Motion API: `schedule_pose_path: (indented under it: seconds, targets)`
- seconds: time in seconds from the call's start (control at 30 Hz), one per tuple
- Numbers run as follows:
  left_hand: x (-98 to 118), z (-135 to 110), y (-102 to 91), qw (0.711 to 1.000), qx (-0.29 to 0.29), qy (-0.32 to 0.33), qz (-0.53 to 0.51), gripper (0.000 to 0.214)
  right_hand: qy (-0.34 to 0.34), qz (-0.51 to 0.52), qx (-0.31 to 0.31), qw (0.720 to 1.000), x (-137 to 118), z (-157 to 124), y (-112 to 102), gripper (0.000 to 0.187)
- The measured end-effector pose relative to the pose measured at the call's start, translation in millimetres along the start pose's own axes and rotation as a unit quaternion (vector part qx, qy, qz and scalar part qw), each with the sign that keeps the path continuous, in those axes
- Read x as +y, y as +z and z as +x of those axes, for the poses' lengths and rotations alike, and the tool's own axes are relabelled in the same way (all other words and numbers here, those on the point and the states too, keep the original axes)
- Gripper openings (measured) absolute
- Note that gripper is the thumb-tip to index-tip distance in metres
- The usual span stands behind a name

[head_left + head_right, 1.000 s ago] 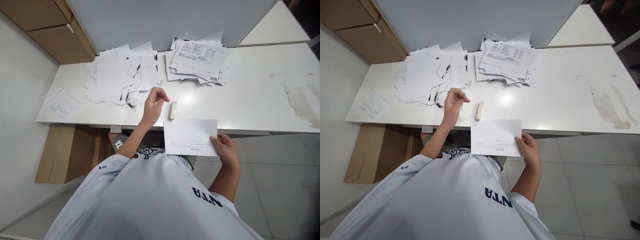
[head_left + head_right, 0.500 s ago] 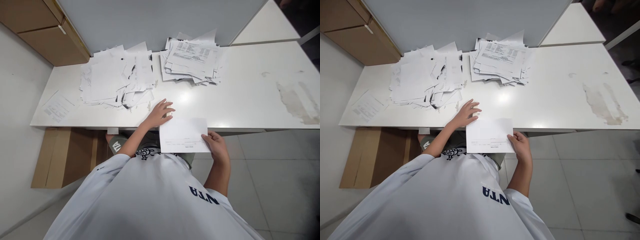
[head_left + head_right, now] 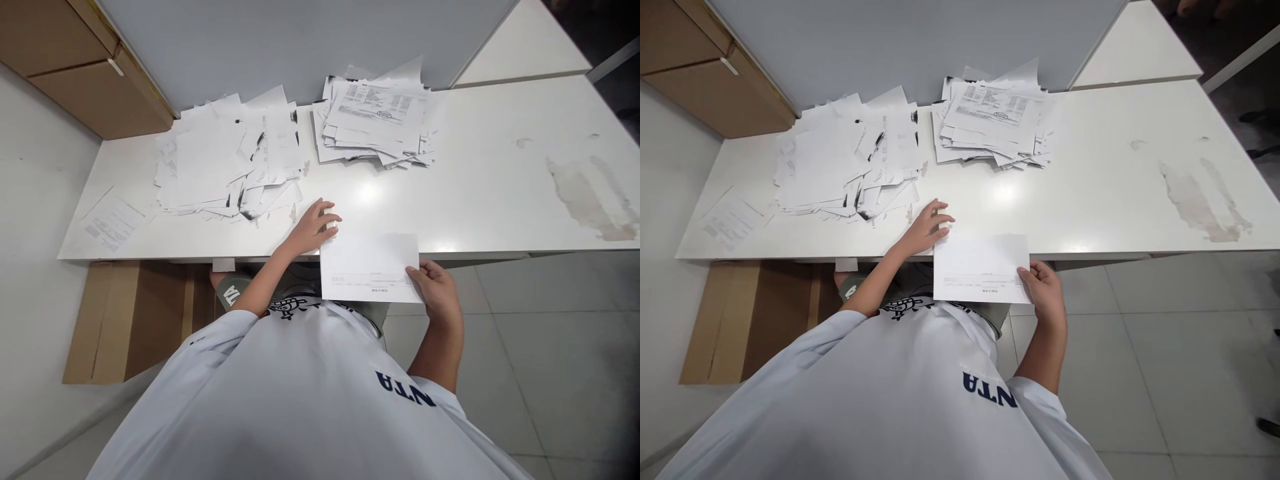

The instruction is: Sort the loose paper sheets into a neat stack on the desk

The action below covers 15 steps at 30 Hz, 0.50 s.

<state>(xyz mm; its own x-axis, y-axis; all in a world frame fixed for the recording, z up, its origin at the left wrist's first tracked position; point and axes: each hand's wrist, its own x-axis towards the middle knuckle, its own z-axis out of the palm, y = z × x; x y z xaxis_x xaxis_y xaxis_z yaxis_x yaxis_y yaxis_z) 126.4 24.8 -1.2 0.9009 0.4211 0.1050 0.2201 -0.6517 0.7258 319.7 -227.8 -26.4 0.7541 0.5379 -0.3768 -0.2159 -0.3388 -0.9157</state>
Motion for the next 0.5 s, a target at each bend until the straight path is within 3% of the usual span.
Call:
schedule_pose_path:
  seconds: [0.17,0.5]
  targets:
    - [0.7,1.0,0.8,1.000,0.004,-0.019,0.003,0.040,-0.005,-0.003,0.022,1.000,-2.4,5.6,3.2,0.034]
    - [-1.7,-4.1,0.3,0.999,-0.003,-0.036,0.007,0.035,0.017,0.005,-0.001,1.000,-10.9,18.4,8.1,0.039]
